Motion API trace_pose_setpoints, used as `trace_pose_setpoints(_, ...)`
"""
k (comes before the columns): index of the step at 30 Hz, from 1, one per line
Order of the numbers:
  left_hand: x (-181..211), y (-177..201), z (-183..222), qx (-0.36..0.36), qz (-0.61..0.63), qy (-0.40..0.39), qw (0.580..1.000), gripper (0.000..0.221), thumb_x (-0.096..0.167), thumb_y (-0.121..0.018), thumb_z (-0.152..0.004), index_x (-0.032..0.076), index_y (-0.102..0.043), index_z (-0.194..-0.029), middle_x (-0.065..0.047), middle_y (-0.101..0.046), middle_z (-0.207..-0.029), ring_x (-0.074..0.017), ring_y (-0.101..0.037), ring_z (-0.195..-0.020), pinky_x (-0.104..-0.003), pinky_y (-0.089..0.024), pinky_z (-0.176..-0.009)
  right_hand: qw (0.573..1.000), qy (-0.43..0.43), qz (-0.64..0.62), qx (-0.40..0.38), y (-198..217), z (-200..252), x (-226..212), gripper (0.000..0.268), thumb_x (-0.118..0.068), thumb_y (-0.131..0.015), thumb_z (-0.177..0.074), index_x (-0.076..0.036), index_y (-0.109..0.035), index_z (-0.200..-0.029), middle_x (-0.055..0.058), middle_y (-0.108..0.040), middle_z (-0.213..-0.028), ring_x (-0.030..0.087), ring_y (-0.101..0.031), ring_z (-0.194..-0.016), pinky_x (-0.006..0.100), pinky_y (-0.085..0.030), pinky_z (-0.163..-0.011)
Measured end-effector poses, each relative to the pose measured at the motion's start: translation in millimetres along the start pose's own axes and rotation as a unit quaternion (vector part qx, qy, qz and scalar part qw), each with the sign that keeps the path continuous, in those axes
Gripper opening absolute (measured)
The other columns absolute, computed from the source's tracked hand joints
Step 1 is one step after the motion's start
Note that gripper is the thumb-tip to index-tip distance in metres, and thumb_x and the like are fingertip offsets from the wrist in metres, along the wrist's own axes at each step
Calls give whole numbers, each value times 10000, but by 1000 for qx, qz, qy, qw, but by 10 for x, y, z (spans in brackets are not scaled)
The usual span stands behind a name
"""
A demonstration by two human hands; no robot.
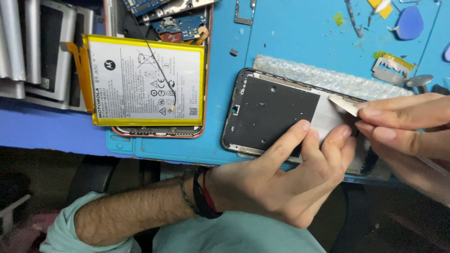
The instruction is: The person uses a metal prying tool to carefully separate the screen assembly from the frame of a disassembled smartphone. They work along the edges of the device to release the adhesive holding the components together.
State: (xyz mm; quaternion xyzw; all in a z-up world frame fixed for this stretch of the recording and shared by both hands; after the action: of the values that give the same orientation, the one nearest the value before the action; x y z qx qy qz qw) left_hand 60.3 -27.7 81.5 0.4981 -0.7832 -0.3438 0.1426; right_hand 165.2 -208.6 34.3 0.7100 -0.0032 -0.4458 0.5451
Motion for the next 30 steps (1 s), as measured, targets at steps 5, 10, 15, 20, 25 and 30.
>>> trace_pose_setpoints(5,-6,-1,0,-6,-1,0,1000,404,191,-416,-1178,166,-811,-1263,67,-742,-1202,-63,-623,-1062,-208,-604,-1059,998,60,27,-3,1,-61,-133,367,66,-756,-976,-37,-616,-1300,194,-709,-1326,352,-774,-1281,443,-662,-1182)
trace_pose_setpoints(10,9,-6,0,-13,-1,-7,1000,424,191,-392,-1171,145,-796,-1287,59,-750,-1218,-68,-622,-1068,-215,-609,-1057,998,54,25,10,-11,-98,-198,279,96,-753,-966,8,-656,-1212,234,-703,-1299,387,-771,-1269,463,-664,-1157)
trace_pose_setpoints(15,12,-1,-17,-10,-2,-14,1000,424,181,-394,-1168,140,-799,-1290,52,-746,-1215,-74,-610,-1054,-212,-609,-1043,998,60,24,22,17,-218,-346,208,113,-760,-969,33,-662,-1134,256,-690,-1241,380,-784,-1218,472,-678,-1136)
trace_pose_setpoints(20,-7,-1,-12,-7,-2,-5,1000,415,188,-406,-1171,146,-807,-1269,63,-749,-1200,-63,-614,-1055,-205,-608,-1050,998,69,12,1,-15,-183,-212,305,72,-759,-958,-12,-639,-1225,203,-701,-1293,355,-783,-1264,431,-675,-1156)
trace_pose_setpoints(25,-14,-6,-2,-7,-1,-1,1000,396,189,-426,-1174,157,-811,-1260,61,-748,-1211,-55,-623,-1054,-205,-605,-1052,997,-74,11,-13,-70,-69,81,327,128,-728,-925,62,-685,-1242,222,-724,-1327,289,-733,-1276,351,-591,-1156)
trace_pose_setpoints(30,-16,-14,-17,-20,0,-4,1000,427,185,-393,-1178,139,-802,-1290,61,-750,-1220,-63,-615,-1064,-201,-608,-1062,999,3,27,-29,-95,-138,-87,291,69,-746,-899,20,-720,-1184,221,-737,-1308,291,-749,-1258,373,-618,-1145)
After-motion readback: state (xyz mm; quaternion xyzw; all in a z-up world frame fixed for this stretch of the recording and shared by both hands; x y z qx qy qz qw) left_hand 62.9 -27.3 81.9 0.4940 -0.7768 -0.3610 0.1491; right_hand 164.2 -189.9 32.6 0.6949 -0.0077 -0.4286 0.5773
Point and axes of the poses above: each hand's wrist, its own z-axis away from the middle knuckle, its own y-axis out of the back of the hand, x = y × z, the point moved 10 cm from there along -z, towards the middle knuckle
